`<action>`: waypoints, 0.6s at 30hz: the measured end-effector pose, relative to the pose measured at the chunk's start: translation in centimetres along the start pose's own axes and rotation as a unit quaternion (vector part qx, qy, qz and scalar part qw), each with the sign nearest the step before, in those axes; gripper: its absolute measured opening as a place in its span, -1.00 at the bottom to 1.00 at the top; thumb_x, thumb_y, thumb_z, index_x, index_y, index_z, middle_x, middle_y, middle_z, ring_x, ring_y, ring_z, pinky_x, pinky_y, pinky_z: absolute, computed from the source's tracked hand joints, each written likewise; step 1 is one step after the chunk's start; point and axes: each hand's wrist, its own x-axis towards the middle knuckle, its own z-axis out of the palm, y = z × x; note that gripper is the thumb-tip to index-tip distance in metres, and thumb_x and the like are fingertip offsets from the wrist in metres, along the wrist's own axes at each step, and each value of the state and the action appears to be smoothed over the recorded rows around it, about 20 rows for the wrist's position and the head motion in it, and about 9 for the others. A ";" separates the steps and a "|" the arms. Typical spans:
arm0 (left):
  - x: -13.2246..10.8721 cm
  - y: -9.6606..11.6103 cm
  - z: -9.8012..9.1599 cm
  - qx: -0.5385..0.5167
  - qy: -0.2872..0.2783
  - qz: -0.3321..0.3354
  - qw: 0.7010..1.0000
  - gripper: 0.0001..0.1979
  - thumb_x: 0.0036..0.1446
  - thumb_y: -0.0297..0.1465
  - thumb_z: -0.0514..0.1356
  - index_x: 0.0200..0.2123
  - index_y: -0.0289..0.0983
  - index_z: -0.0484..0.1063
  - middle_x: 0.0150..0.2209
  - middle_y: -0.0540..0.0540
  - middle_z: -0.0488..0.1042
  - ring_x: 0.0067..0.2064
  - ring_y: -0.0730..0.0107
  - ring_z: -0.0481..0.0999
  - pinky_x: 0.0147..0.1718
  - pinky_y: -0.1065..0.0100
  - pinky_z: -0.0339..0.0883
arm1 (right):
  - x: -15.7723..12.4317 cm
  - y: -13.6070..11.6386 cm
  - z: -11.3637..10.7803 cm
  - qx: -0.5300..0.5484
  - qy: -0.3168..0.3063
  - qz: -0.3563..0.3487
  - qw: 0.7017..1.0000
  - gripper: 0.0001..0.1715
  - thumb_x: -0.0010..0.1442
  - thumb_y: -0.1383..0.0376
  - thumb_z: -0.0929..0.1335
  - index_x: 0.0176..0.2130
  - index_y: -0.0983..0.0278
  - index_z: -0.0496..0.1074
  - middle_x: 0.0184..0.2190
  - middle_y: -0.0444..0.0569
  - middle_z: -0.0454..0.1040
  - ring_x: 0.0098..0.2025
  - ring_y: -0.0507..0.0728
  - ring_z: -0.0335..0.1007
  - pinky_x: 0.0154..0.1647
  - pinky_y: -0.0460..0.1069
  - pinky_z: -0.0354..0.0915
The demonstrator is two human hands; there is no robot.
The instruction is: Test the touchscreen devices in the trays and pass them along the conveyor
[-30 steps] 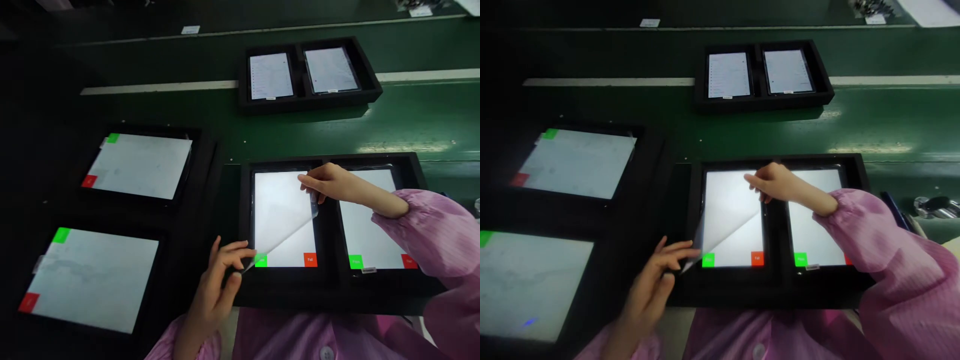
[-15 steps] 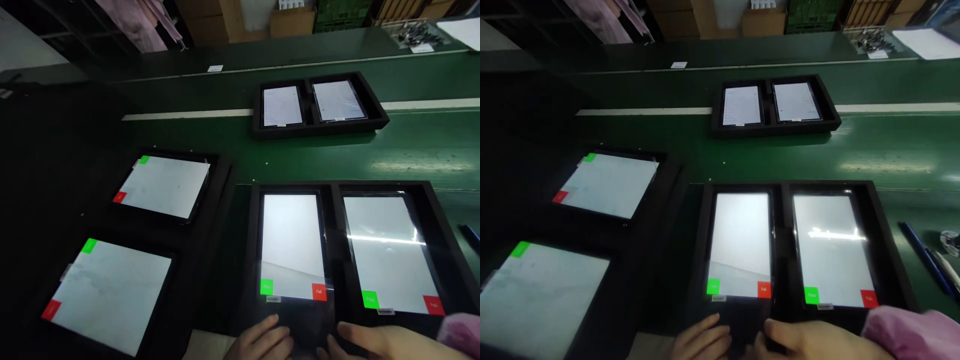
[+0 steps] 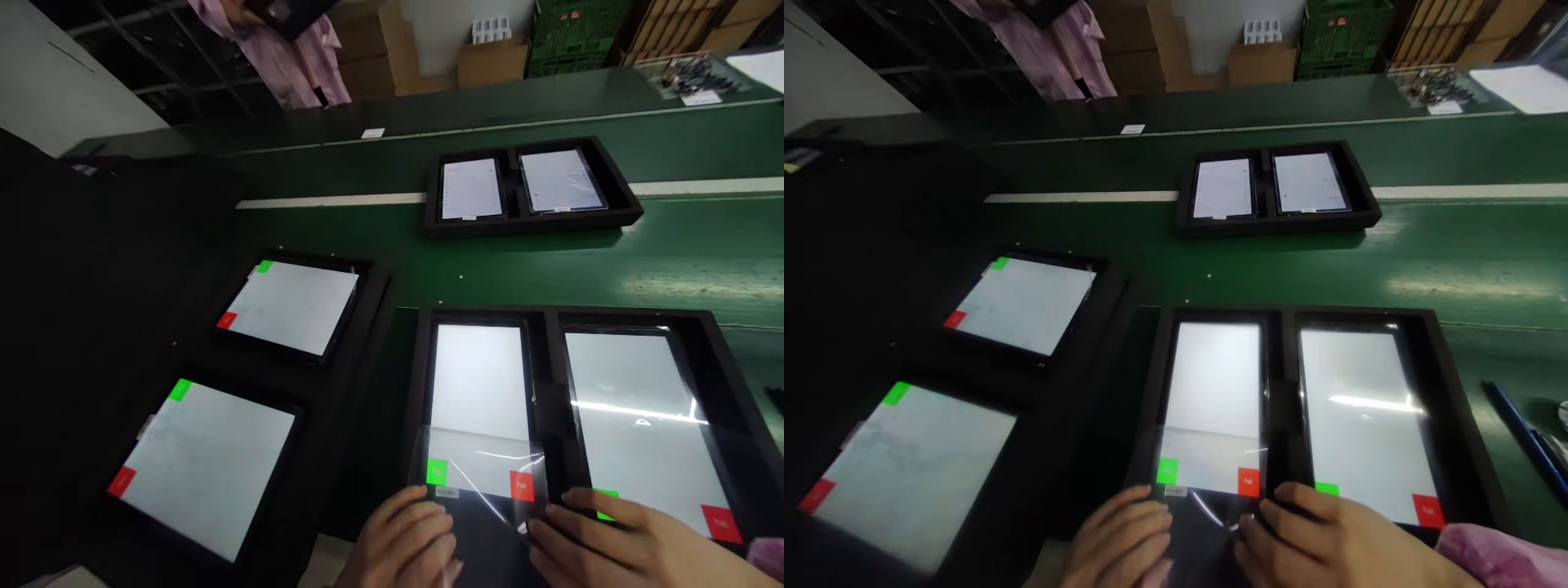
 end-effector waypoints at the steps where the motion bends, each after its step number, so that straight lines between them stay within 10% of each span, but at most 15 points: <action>1: 0.5 -0.5 -0.3 0.002 0.002 -0.002 1.000 -0.79 0.28 -0.61 0.15 -0.11 -0.24 0.50 -0.29 0.00 0.68 -0.23 0.39 0.71 0.06 0.31 0.60 | -0.1 0.3 0.4 -0.003 0.024 0.021 0.999 -0.36 0.56 0.43 -0.01 0.08 0.28 0.56 0.00 -0.19 0.68 -0.06 0.04 0.61 -0.02 -0.04 0.50; 6: 4.8 -4.9 0.7 0.022 0.037 0.028 0.999 -0.88 0.35 -0.48 0.16 -0.13 -0.20 0.49 -0.27 -0.03 0.67 -0.23 0.39 0.69 0.08 0.26 0.55 | 0.2 3.7 3.4 -0.036 0.089 0.126 0.987 -0.60 0.54 0.41 0.17 0.02 0.34 0.57 -0.12 0.04 0.67 -0.18 0.12 0.56 -0.06 0.05 0.43; 11: 10.3 -9.9 3.7 0.067 0.024 -0.057 0.996 -0.79 0.40 -0.28 0.15 -0.01 -0.15 0.53 -0.05 -0.13 0.67 -0.01 0.18 0.66 0.27 -0.11 0.38 | 1.0 9.5 5.3 -0.087 0.007 0.390 0.917 -0.70 0.46 0.19 0.35 0.07 0.23 0.58 0.18 0.22 0.52 0.21 0.40 0.38 0.16 0.30 0.33; 18: 12.6 -10.5 3.1 0.099 0.094 -0.071 0.988 -0.66 0.48 -0.26 0.00 -0.08 -0.14 0.59 -0.06 -0.14 0.67 -0.01 0.18 0.68 0.20 0.02 0.48 | 1.1 19.9 1.6 -0.124 0.013 0.488 0.864 -0.70 0.53 0.17 0.28 0.05 0.18 0.56 0.17 0.12 0.50 0.19 0.33 0.38 0.17 0.28 0.34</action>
